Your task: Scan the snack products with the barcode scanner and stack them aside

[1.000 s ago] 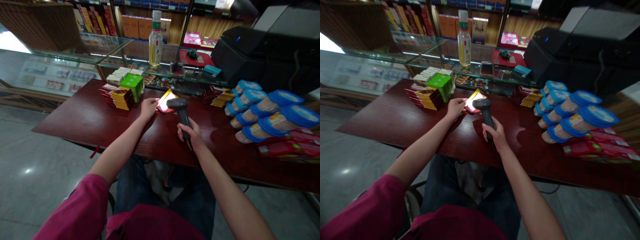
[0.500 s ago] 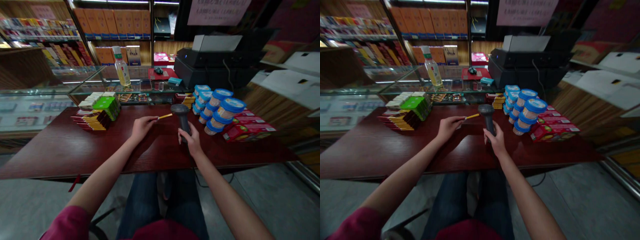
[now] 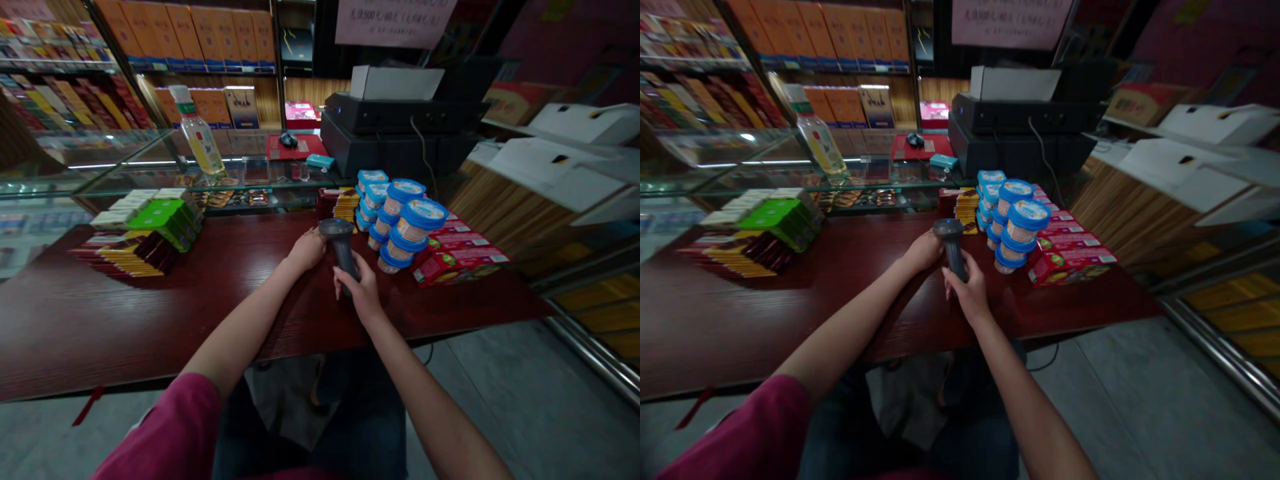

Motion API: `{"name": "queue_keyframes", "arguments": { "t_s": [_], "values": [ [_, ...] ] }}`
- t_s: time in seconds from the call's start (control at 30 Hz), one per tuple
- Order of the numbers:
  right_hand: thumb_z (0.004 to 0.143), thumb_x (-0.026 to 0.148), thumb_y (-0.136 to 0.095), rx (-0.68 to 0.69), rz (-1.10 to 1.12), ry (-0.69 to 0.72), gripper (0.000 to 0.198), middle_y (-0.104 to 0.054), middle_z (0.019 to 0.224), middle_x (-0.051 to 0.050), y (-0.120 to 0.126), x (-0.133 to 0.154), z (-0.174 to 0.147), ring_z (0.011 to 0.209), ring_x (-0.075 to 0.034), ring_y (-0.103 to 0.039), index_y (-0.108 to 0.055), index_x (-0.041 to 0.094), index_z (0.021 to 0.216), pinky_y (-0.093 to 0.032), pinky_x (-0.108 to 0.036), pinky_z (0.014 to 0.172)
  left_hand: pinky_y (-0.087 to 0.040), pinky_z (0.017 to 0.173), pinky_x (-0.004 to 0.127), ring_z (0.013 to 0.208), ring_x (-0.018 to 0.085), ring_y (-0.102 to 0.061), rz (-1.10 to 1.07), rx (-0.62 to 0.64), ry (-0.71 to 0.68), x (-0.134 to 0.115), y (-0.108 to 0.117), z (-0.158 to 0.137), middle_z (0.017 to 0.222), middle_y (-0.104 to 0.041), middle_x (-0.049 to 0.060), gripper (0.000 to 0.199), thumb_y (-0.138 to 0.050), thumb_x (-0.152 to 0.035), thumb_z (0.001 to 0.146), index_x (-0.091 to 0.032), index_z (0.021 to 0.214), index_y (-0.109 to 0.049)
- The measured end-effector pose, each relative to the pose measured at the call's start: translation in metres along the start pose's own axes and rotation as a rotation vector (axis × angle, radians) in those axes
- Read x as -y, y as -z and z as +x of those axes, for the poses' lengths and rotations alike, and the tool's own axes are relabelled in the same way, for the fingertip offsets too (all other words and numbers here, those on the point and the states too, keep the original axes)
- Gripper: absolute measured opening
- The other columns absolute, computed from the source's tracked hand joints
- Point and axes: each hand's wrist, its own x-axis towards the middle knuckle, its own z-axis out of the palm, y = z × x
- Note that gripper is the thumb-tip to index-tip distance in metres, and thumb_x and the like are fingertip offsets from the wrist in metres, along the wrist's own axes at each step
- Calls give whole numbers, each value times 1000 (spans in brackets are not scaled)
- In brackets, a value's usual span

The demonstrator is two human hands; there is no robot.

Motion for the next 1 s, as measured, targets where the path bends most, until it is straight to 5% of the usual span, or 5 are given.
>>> {"name": "queue_keyframes", "arguments": {
  "t_s": [0.13, 0.3, 0.57, 0.8, 1.0],
  "values": [
    [79, 40, -82, 20, -16, 7, 47, -60, 60, 7, 0, 0, -2, 45, -14, -52, -60, 25, 117, -47, -28, 43, -34, 131, 48, 146, 27, -56, -35, 40, -48, 10, -9, 4, 149, -64, 20, 43, -46, -11, 100, -10, 138, -67],
    [78, 40, -81, -18, 12, 0, 41, -63, 63, 6, 3, 0, -1, 44, -12, -53, -59, 23, 108, -46, -25, 41, -33, 131, 47, 162, 26, -32, -128, -62, -133, 14, 1, -13, 170, -38, 17, 61, -47, -10, 98, -11, 159, -45],
    [76, 44, -83, 82, -19, 9, 35, -66, 66, 4, -8, 3, -1, 44, -11, -55, -58, 22, 87, -47, -25, 41, -20, 137, 46, 164, 22, -24, 183, -230, -190, 77, 76, -146, 174, -32, 7, 71, -43, -12, 99, -18, 168, -29],
    [82, 41, -79, 307, 146, -110, 27, -67, 72, 2, -91, -15, -13, 48, -10, -55, -61, 21, 86, -43, -24, 43, -20, 137, 46, 163, 22, -29, 281, -558, 229, 157, 128, -268, 171, -39, 4, 69, -44, -10, 98, -25, 165, -39],
    [78, 45, -83, 484, -48, -98, 33, -70, 71, 0, -138, -17, -15, 47, -12, -55, -62, 21, 86, -47, -27, 46, -17, 138, 49, 166, 22, -19, 225, -644, 553, 199, 146, -312, 174, -31, 4, 74, -44, -8, 94, -24, 166, -37]
  ]
}}
